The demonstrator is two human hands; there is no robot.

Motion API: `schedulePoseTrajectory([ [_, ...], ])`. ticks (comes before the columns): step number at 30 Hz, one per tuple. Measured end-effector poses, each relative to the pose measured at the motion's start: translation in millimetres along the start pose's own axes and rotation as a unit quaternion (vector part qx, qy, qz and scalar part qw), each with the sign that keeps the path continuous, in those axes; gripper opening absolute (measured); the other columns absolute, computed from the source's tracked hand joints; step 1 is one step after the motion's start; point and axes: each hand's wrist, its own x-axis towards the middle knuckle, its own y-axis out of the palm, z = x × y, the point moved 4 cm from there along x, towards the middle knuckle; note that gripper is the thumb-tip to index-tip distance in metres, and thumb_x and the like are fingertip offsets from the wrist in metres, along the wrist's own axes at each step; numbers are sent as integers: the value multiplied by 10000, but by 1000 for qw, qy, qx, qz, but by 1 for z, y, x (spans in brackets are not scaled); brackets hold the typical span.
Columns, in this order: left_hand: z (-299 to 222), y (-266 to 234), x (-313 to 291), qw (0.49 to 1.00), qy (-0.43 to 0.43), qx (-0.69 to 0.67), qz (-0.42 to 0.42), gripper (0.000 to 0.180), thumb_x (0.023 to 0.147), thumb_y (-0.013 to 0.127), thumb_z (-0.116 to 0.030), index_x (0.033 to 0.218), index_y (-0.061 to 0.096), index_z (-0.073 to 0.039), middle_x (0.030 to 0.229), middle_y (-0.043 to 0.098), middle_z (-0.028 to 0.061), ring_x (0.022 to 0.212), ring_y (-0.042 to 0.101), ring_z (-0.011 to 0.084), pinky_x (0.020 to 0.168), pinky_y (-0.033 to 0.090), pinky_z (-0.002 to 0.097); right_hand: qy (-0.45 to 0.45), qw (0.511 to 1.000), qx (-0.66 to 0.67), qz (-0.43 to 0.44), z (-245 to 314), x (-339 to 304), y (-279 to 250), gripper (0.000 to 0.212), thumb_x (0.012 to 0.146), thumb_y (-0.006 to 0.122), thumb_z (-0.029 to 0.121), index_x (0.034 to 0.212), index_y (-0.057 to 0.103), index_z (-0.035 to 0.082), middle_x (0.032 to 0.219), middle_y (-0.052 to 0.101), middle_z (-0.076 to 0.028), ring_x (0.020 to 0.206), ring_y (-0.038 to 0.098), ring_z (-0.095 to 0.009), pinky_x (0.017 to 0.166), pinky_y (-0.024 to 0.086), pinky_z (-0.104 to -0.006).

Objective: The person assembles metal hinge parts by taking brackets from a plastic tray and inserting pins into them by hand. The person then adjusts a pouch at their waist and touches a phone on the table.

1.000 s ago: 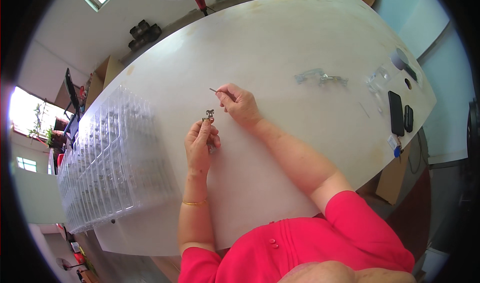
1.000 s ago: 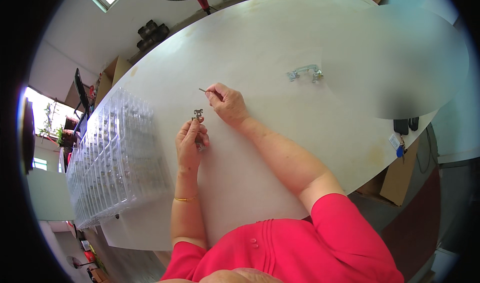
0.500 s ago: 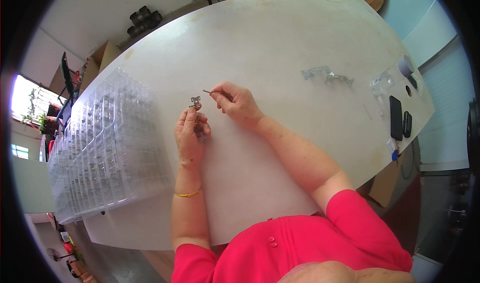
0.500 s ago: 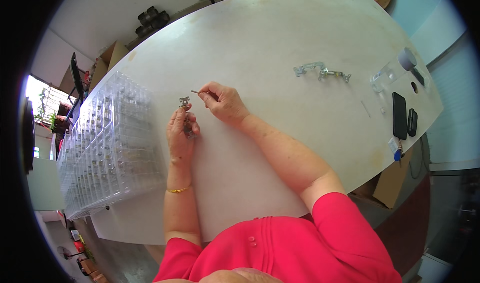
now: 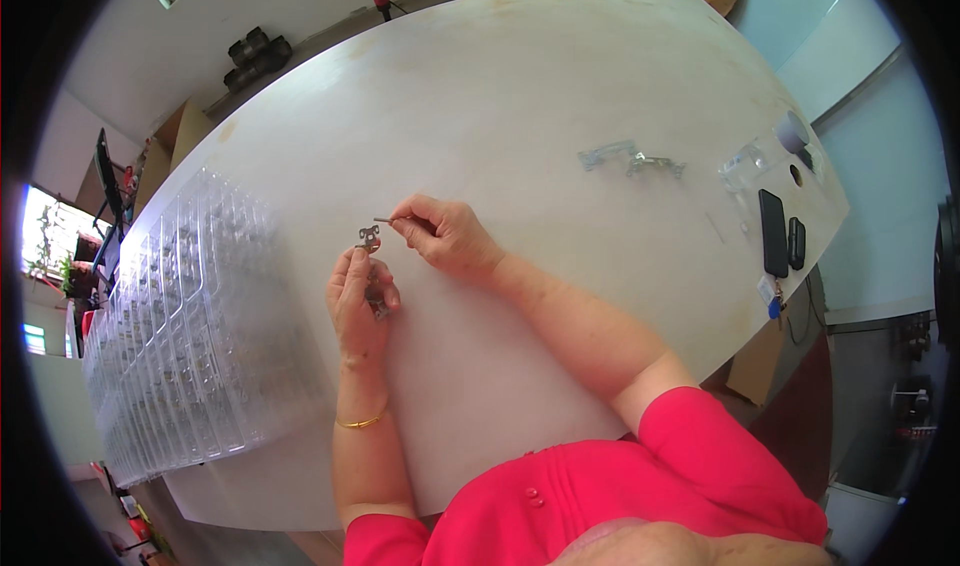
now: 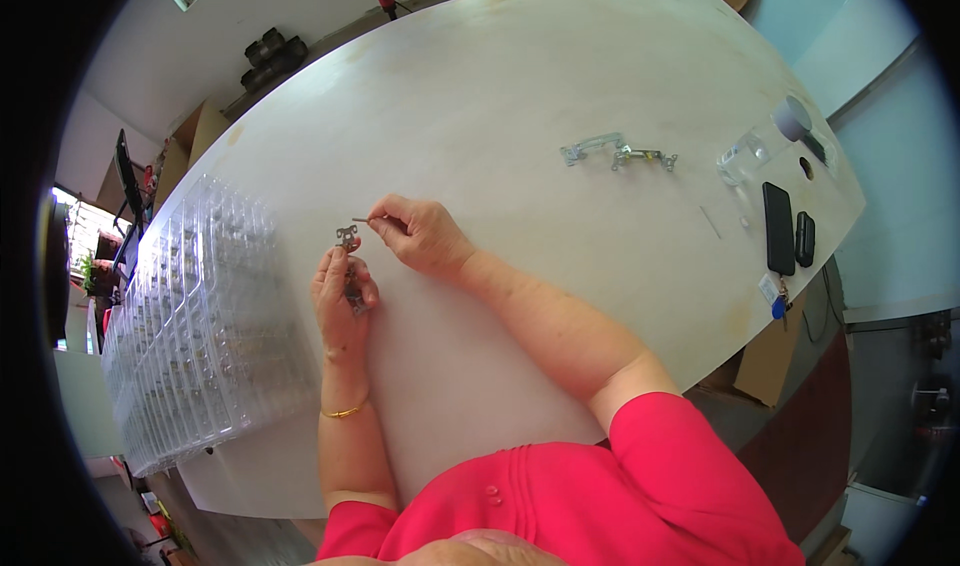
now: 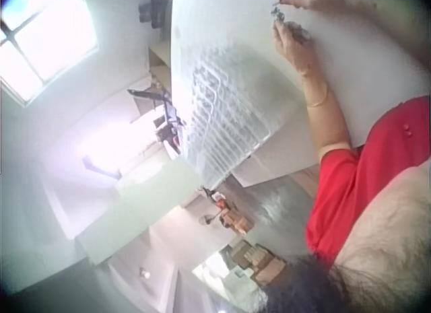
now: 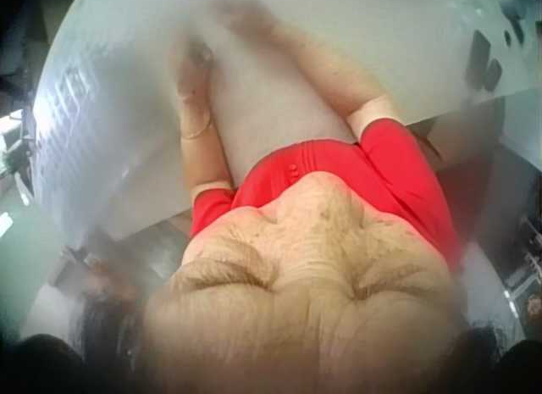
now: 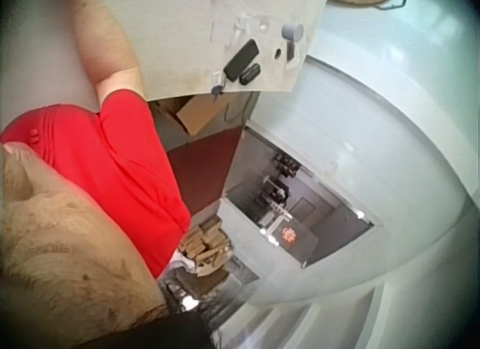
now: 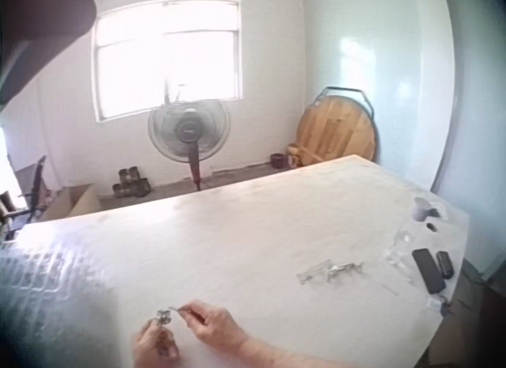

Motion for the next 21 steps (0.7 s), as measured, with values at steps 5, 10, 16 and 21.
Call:
schedulePoseTrajectory([
  [5,2,-1,3,1000,2,-9,12,244,1059,513,-242,1105,631,-34,700,588,16,443,481,86,430,365,212,-23,1000,3,-8,1,1,-1,58,983,625,82,997,672,51,737,603,25,688,558,-59,599,461,-243],
  [10,1,-1,-1,1000,-1,-15,15,240,1058,514,-234,1099,628,-26,691,580,14,433,469,83,425,358,214,-23,1000,8,-17,8,-2,-2,54,950,639,83,965,673,44,731,664,-51,649,577,-109,602,474,-287],
  [16,1,1,-1,1000,-8,-21,11,233,1059,514,-225,1088,624,-22,693,574,11,425,452,81,419,349,213,-24,1000,4,-10,8,-4,-1,49,972,635,65,998,673,49,751,615,21,685,527,-60,604,449,-251],
  [21,2,0,-1,1000,-3,-11,3,231,1061,514,-230,1096,627,-31,709,579,8,431,453,74,413,346,209,-13,1000,1,-18,8,-4,-1,68,973,640,80,1009,685,45,738,626,7,679,550,-64,610,465,-249],
])
